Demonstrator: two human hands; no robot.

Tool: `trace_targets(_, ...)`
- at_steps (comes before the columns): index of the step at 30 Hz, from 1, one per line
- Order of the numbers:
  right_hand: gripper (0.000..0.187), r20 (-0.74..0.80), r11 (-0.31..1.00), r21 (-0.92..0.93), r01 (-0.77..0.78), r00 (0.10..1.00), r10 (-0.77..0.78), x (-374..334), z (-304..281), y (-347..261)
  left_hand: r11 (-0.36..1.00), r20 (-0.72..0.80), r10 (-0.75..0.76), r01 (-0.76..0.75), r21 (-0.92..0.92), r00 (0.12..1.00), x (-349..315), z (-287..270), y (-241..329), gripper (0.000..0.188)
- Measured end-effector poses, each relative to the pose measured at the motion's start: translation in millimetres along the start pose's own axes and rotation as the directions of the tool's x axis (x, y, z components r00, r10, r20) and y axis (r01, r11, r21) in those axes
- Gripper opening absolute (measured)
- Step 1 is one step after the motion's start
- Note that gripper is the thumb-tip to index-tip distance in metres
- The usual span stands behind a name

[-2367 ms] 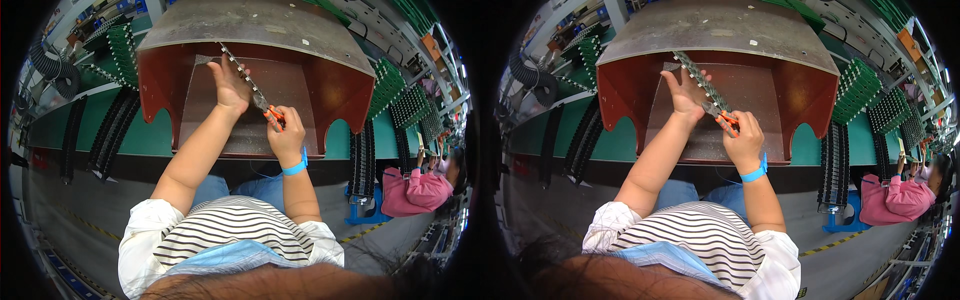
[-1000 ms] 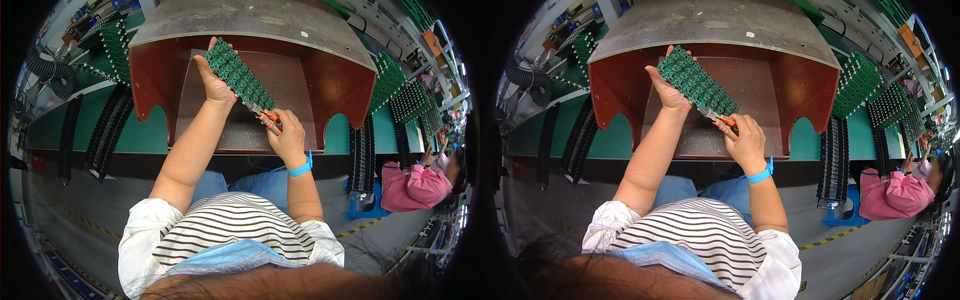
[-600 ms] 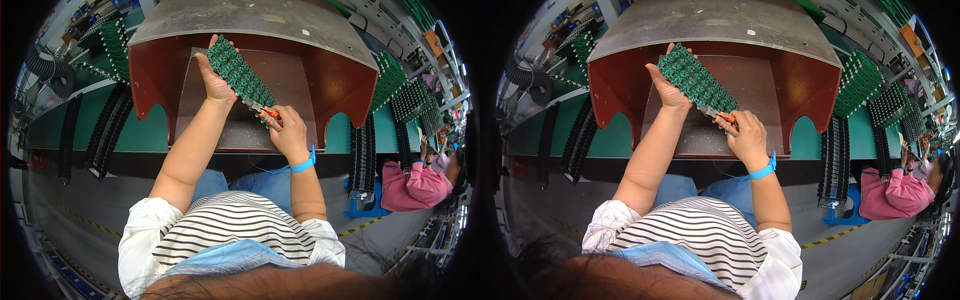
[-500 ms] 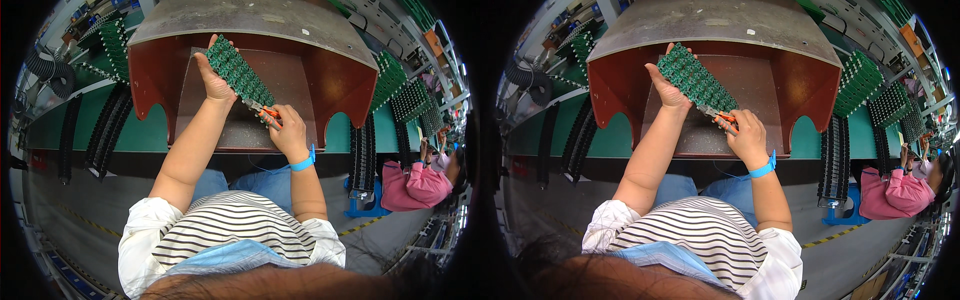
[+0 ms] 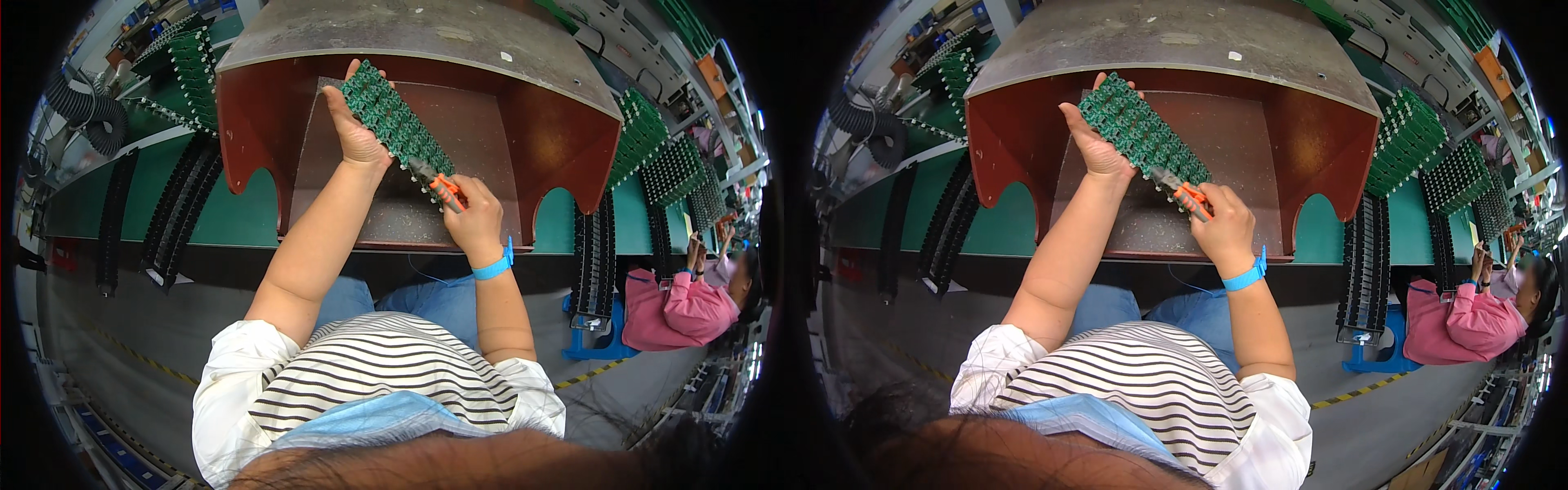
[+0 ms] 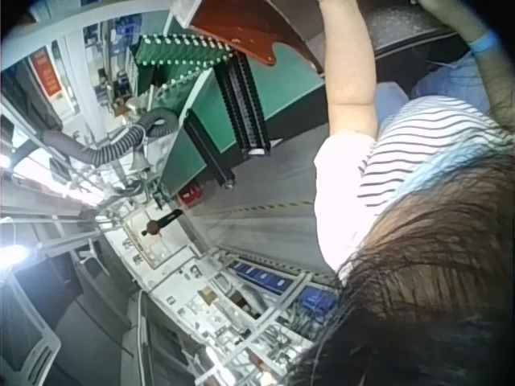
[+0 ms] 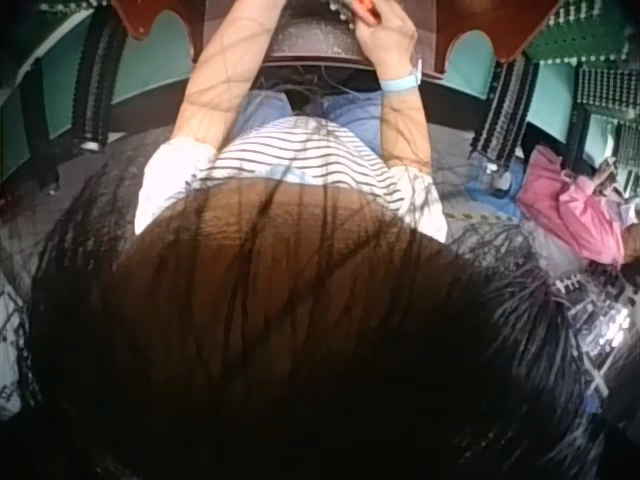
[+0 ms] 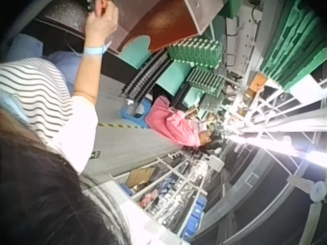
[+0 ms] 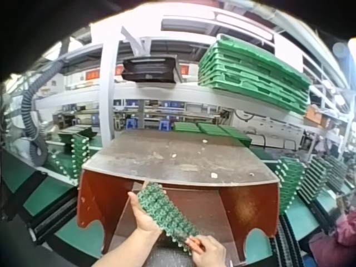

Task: The person trims edges from circuit boards using pliers, places the finished board onto a stack, and picks up another board to trim.

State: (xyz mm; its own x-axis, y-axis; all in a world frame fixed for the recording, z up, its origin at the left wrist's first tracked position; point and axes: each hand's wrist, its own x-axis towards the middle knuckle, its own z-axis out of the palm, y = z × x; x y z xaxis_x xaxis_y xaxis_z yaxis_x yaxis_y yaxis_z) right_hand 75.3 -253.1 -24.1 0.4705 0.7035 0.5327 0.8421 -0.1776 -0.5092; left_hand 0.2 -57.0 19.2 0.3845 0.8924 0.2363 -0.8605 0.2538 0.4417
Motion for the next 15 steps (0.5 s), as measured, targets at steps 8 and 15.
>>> trace_targets(8, 0.039, -0.12, 0.988, -0.102, 0.116, 0.985, -0.128, 11, -5, -21, 1.0, 0.059, -0.006, 0.007, -0.019, 0.998, -2, 0, -2, 0.083)
trace_targets(15, 0.036, -0.107, 0.987, -0.095, 0.13, 0.984, -0.14, 11, -1, -21, 1.0, 0.081, 0.016, -0.016, 0.0, 0.997, -1, -1, -4, 0.082)
